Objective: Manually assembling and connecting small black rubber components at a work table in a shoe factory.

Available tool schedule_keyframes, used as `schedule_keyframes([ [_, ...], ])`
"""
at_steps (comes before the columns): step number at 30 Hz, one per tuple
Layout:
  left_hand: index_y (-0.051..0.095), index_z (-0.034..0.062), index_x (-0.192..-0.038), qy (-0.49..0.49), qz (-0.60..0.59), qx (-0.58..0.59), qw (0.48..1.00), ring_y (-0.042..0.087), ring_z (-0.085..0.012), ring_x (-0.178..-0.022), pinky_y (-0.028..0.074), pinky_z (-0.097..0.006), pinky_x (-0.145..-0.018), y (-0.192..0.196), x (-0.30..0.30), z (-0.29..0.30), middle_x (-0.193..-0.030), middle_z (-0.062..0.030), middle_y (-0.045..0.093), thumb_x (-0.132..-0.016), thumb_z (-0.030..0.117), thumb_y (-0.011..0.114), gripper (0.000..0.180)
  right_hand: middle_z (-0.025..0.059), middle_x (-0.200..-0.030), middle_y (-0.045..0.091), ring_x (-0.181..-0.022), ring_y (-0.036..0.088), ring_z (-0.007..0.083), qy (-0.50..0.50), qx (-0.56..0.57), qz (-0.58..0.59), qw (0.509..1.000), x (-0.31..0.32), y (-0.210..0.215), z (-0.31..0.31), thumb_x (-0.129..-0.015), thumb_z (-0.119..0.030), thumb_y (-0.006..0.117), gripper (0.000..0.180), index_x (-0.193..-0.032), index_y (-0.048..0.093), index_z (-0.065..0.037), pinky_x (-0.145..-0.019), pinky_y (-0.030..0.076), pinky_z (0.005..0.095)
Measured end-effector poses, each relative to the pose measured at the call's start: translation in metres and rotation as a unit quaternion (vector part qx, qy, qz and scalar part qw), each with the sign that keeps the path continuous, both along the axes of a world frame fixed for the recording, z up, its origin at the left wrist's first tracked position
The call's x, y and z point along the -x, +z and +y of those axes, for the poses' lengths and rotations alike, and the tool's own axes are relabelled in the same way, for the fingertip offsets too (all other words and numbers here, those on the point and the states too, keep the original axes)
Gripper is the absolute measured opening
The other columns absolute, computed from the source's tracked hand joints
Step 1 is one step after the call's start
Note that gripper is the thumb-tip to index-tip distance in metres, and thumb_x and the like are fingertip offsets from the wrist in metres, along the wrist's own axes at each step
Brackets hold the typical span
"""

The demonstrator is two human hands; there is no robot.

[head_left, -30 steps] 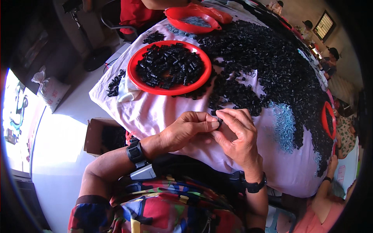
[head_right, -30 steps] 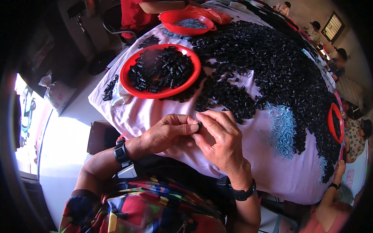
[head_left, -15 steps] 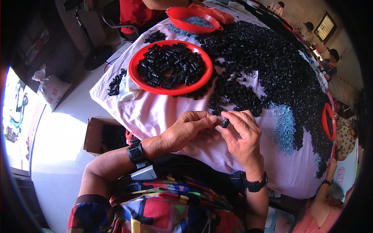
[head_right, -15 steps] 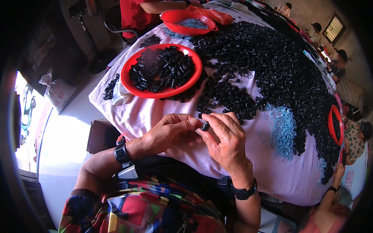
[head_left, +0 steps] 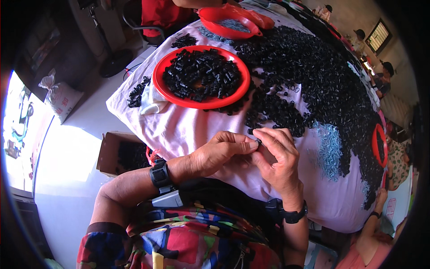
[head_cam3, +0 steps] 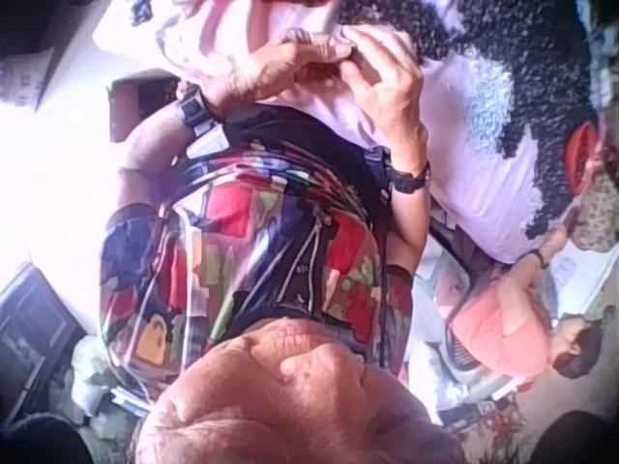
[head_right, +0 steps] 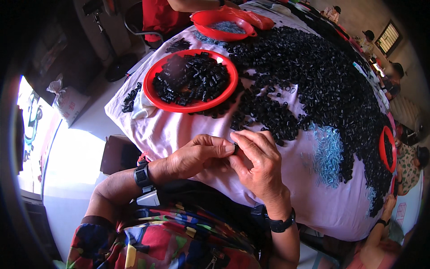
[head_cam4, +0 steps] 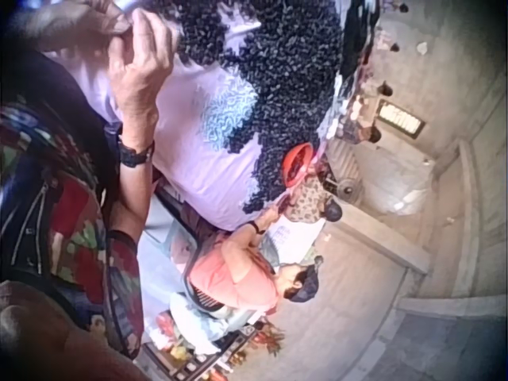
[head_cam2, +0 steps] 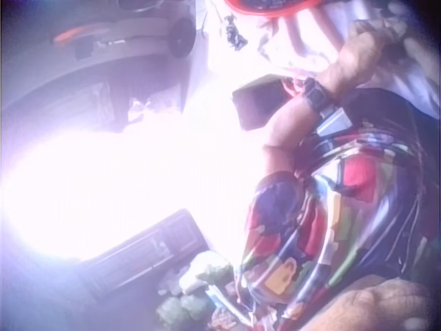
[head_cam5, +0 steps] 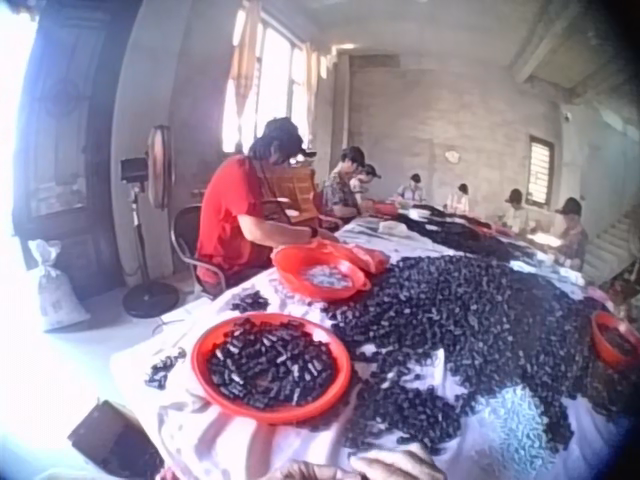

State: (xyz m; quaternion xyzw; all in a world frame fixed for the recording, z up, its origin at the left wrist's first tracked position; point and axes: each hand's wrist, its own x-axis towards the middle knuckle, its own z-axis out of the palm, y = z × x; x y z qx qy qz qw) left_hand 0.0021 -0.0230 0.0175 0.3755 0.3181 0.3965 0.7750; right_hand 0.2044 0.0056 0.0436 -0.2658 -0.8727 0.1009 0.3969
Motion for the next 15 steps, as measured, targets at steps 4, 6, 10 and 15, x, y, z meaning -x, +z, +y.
schedule_keyframes([
  [4,0.075,0.0046,-0.109,-0.001,0.0,0.027,1.0,0.068,-0.0104,-0.083,0.053,-0.025,-0.078,-0.0052,0.0008,0.0014,-0.094,-0.0022,0.074,-0.102,0.032,0.067,0.029,0.0113,-0.108,0.071,-0.093,0.065,0.0302,-0.017,-0.026,-0.007,0.999,0.0024,-0.0031,-0.0032,-0.073,-0.001,0.082,0.047,-0.118,0.071,-0.002,-0.081,0.056,0.0386],
  [6,0.075,0.0049,-0.108,-0.004,0.001,0.03,1.0,0.068,-0.0103,-0.083,0.053,-0.025,-0.077,-0.0052,0.0007,0.0012,-0.093,-0.002,0.074,-0.102,0.033,0.067,0.03,0.0115,-0.106,0.071,-0.091,0.065,0.0302,-0.02,-0.034,-0.005,0.999,0.0033,-0.0035,-0.0041,-0.073,-0.002,0.082,0.046,-0.118,0.071,-0.002,-0.079,0.056,0.0392],
  [10,0.075,0.0043,-0.109,0.005,-0.012,0.023,1.0,0.068,-0.0109,-0.085,0.053,-0.025,-0.078,-0.0042,-0.0009,0.0005,-0.095,-0.0021,0.074,-0.103,0.031,0.066,0.029,0.0122,-0.105,0.071,-0.089,0.066,0.0305,-0.028,-0.05,-0.019,0.998,0.0029,-0.0054,-0.0051,-0.074,-0.001,0.08,0.044,-0.117,0.071,-0.001,-0.079,0.056,0.0394],
  [15,0.074,0.0035,-0.113,0.03,-0.073,0.067,0.995,0.068,-0.0118,-0.088,0.054,-0.027,-0.082,-0.0014,-0.0059,-0.0013,-0.099,-0.0029,0.074,-0.104,0.028,0.065,0.028,0.0122,-0.106,0.071,-0.09,0.066,0.0309,-0.041,-0.057,0.002,0.998,-0.0021,-0.0025,-0.0008,-0.075,0.0,0.079,0.044,-0.118,0.071,-0.002,-0.079,0.056,0.0393],
])
